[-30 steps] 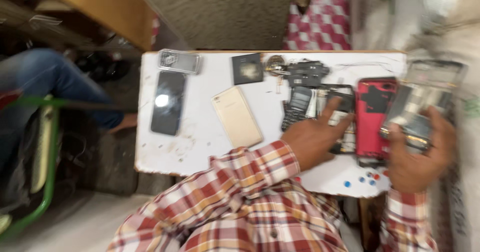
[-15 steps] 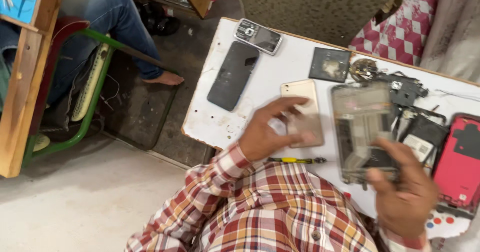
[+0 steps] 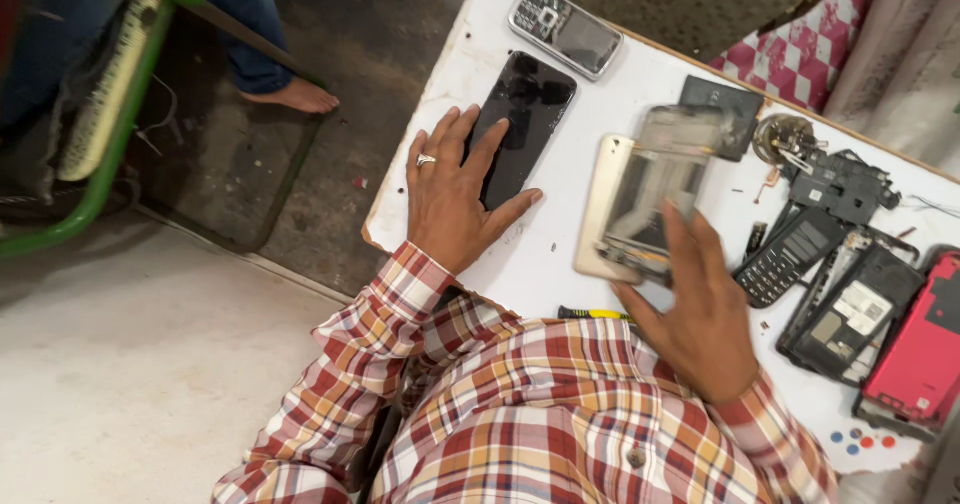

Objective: The person handles several disassembled smartphones and parts on a table. They use a screwdriver and a metal pick to pry and scrape the interior of a phone chassis, focusing on removing residue or adhesive.

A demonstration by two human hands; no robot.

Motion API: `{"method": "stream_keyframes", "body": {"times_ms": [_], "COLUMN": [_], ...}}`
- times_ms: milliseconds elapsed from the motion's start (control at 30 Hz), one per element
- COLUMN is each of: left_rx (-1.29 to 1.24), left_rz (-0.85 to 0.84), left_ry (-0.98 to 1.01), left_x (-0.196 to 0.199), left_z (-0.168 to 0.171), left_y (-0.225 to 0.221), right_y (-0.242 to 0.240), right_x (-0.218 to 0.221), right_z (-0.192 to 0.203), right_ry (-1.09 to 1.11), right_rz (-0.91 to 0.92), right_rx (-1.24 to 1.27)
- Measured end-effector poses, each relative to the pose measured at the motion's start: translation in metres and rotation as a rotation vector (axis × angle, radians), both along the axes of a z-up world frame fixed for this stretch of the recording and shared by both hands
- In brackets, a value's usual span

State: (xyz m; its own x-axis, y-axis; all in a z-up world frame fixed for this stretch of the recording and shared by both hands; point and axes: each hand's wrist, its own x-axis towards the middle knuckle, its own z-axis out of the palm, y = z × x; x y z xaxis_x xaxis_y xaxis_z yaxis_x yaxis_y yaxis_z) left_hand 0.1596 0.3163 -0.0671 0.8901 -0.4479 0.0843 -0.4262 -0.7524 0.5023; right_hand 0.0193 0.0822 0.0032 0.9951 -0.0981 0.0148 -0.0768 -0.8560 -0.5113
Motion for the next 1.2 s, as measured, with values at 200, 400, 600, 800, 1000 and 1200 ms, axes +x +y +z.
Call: {"method": "stream_keyframes", "body": {"times_ms": [200, 400, 600, 800, 1000, 1200], "left_rx": [-0.149, -0.048, -0.073, -0.079, -0.052, -0.095], "left_rz": [0.004, 0.149, 0.291, 0.293, 0.341, 0.446], "left_ry": [-0.05, -0.221, 0.167, 0.169, 0.133, 0.241], "left_x": [-0.008, 0.029, 0.058, 0.044, 0.01, -0.04], "left_z": [0.003, 0.0, -0.001, -0.001, -0.005, -0.004], "left_y": [0.003, 0.016, 0.047, 0.047, 0.061, 0.082], "right_y": [0.002, -0.02, -0.063, -0.125, -0.16, -0.211], "right_x": [0.006, -0.03, -0.095, -0.146, -0.17, -0.209], "right_z": [0.008, -0.007, -0.024, -0.03, -0.051, -0.081], "right_ry": [-0.143, -0.203, -0.448, -0.465, -0.409, -0.33], "right_rz": [0.047, -0.102, -0.303, -0.579, -0.739, -0.865], "right_rx": [0.084, 0.304, 0.104, 0.153, 0.293, 0.412]}}
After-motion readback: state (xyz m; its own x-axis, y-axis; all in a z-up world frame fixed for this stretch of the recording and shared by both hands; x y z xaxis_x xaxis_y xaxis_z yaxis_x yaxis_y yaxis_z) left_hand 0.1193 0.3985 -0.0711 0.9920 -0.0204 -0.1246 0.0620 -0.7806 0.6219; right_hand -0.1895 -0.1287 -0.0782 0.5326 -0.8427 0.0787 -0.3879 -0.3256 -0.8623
